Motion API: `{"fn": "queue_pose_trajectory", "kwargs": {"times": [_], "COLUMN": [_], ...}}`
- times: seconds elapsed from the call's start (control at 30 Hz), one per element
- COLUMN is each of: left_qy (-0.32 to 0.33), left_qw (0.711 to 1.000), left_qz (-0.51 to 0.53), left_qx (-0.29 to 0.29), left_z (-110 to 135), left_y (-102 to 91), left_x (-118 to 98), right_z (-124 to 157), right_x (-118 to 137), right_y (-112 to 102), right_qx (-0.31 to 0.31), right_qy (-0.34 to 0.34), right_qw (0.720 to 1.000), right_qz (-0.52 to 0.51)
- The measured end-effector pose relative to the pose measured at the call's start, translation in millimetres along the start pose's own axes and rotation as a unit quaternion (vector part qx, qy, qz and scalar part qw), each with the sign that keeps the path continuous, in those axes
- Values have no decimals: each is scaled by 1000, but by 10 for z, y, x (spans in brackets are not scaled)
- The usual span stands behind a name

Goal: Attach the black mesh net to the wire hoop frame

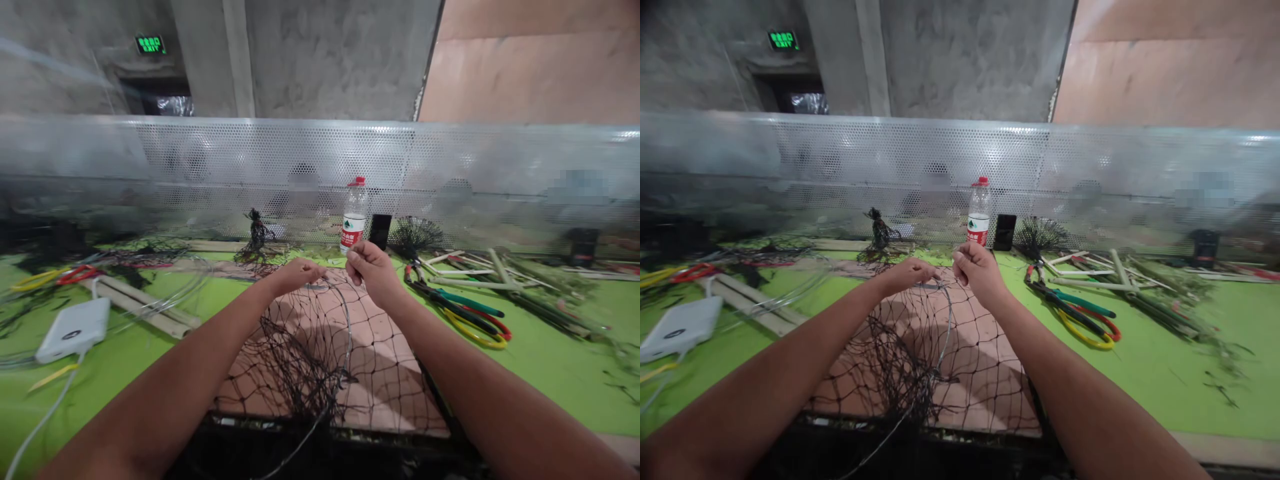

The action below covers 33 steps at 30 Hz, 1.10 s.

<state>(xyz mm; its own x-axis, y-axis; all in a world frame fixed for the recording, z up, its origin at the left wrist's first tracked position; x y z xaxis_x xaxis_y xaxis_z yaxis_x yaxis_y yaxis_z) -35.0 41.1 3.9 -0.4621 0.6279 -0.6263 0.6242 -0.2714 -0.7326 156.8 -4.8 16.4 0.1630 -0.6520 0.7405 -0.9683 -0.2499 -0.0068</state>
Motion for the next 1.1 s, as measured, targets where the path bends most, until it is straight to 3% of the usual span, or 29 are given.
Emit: {"fn": "queue_pose_trajectory", "kwargs": {"times": [0.1,0.33,0.47,0.6,0.67,0.77,0.9,0.97,1.1], "left_qy": [-36,-38,-43,-29,-30,-59,-64,-49,-37], "left_qw": [999,996,995,995,995,997,997,997,998], "left_qz": [19,81,87,73,71,46,2,-11,-23], "left_qx": [-9,-26,-14,-56,-58,-36,-46,-52,-46], "left_z": [-37,-26,-3,5,-1,-39,-143,-196,-251], "left_y": [28,1,-25,-104,-142,-183,-248,-276,-277], "left_x": [18,32,13,44,64,68,11,-12,20], "right_z": [-1,-11,18,-48,-160,-407,-683,-704,-510], "right_x": [9,30,52,2,-44,-62,96,208,310], "right_y": [8,-31,-8,-134,-257,-416,-500,-503,-499], "right_qx": [17,13,58,-14,-21,92,263,318,387], "right_qy": [2,15,61,91,147,251,291,301,304], "right_qw": [1000,999,996,994,989,956,880,850,820], "right_qz": [-1,-36,-37,-56,-9,119,269,293,292]}}
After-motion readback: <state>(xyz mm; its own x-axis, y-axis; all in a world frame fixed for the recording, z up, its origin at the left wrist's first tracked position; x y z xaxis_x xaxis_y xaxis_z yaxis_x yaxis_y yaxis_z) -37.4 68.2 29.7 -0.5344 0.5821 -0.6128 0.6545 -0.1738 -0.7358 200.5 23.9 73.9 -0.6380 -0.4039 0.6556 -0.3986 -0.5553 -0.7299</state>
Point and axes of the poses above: each hand's wrist, its own z-axis away from the middle knuckle, its own y-axis out of the palm, x = y × z, the point moved 1 cm from there along -z, towards the middle knuckle, and after that the axes turned 5 degrees about -y, right-handed, at the moved point
